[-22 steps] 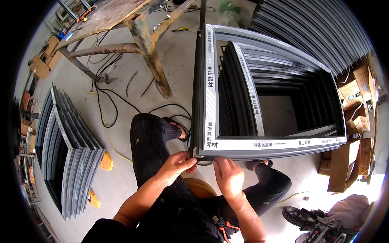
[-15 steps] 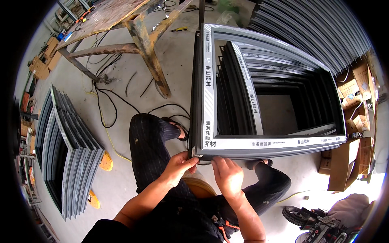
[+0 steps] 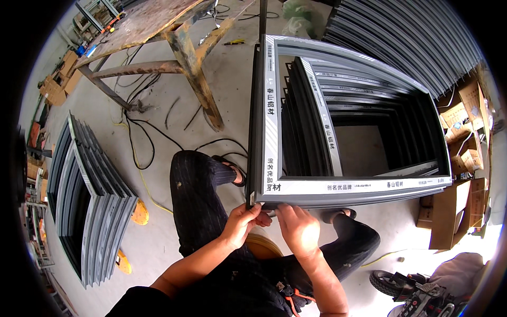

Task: The person inserts a black rubber gasket into the channel of aluminum window frames by hand and trims it with pliers, then moves each frame onto a stack.

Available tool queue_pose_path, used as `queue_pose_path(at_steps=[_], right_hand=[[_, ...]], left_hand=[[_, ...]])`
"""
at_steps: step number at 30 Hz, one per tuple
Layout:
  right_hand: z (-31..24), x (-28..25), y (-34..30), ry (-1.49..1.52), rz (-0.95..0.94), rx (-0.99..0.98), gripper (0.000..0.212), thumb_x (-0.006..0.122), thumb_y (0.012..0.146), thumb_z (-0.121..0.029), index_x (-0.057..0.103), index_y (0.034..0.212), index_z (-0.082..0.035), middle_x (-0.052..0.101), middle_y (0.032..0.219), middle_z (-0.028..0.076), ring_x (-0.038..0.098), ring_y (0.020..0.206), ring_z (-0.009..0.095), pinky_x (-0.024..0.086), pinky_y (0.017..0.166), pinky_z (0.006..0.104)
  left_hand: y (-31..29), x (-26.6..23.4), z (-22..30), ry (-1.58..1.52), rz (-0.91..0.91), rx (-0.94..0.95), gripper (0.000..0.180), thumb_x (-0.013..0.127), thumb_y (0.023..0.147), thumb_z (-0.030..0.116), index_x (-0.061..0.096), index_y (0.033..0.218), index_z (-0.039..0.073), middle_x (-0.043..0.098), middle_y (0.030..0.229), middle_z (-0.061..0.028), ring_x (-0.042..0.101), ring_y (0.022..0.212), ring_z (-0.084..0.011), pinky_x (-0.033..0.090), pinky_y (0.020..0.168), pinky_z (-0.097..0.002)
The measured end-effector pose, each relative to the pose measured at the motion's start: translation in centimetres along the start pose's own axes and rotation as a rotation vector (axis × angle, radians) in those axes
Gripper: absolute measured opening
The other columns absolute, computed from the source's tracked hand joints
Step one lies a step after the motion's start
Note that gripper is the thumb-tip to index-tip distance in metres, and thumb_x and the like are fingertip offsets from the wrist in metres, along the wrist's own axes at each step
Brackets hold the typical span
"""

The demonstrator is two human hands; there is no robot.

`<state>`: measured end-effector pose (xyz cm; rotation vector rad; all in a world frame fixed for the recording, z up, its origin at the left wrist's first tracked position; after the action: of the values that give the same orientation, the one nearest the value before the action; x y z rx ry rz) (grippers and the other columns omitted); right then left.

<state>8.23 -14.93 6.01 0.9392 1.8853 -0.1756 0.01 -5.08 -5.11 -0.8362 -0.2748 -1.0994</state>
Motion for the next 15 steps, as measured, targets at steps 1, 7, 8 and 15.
queue_pose_path(at_steps=[1, 7, 8, 15], right_hand=[[0.2, -0.2, -0.1, -0.003, -0.001, -0.003, 0.017, 0.07, 0.077, -0.006, 0.061, 0.091, -0.003, 0.064, 0.075, 0.012, 0.063, 0.067, 0.031, 0.05, 0.059, 0.0382], [8.3, -4.8, -4.5, -0.296, -0.107, 0.138, 0.04, 0.071, 0.061, 0.002, 0.06, 0.1, -0.005, 0.063, 0.082, 0.011, 0.062, 0.074, 0.031, 0.05, 0.065, 0.0404], [10.0, -7.4, -5.1, -0.413, -0.014, 0.185, 0.039, 0.069, 0.062, 0.005, 0.061, 0.099, -0.006, 0.063, 0.08, 0.01, 0.062, 0.072, 0.029, 0.05, 0.064, 0.0381], [17.6, -18.0, -2.4, -0.673, 0.442, 0.336, 0.032, 0.059, 0.073, 0.0, 0.059, 0.105, -0.002, 0.059, 0.101, 0.016, 0.055, 0.096, 0.035, 0.045, 0.087, 0.0432]], left_hand=[[0.0, -0.1, 0.0, 0.0, 0.006, -0.003, 0.034, 0.056, 0.095, 0.033, 0.059, 0.102, -0.001, 0.066, 0.086, -0.0092, 0.064, 0.079, -0.0169, 0.048, 0.076, -0.0303], [0.0, -0.3, 0.2, -0.013, 0.043, -0.014, 0.031, 0.059, 0.093, 0.031, 0.059, 0.101, 0.001, 0.066, 0.087, -0.0092, 0.065, 0.08, -0.0177, 0.048, 0.078, -0.0316], [0.0, -0.3, 0.1, -0.013, 0.041, -0.013, 0.03, 0.059, 0.093, 0.031, 0.059, 0.101, 0.001, 0.066, 0.087, -0.009, 0.065, 0.079, -0.0174, 0.048, 0.078, -0.0316], [-0.2, 0.2, -0.2, -0.056, 0.023, 0.016, 0.026, 0.055, 0.096, 0.026, 0.058, 0.101, 0.0, 0.064, 0.083, -0.0081, 0.062, 0.08, -0.0169, 0.047, 0.078, -0.0325]])
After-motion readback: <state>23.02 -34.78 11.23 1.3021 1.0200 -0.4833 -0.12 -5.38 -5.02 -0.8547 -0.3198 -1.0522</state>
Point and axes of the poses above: each hand's wrist, its own y-axis towards the middle knuckle, its own x-axis out of the palm, z = x × y, the point moved 8 cm from there along y, towards the middle knuckle
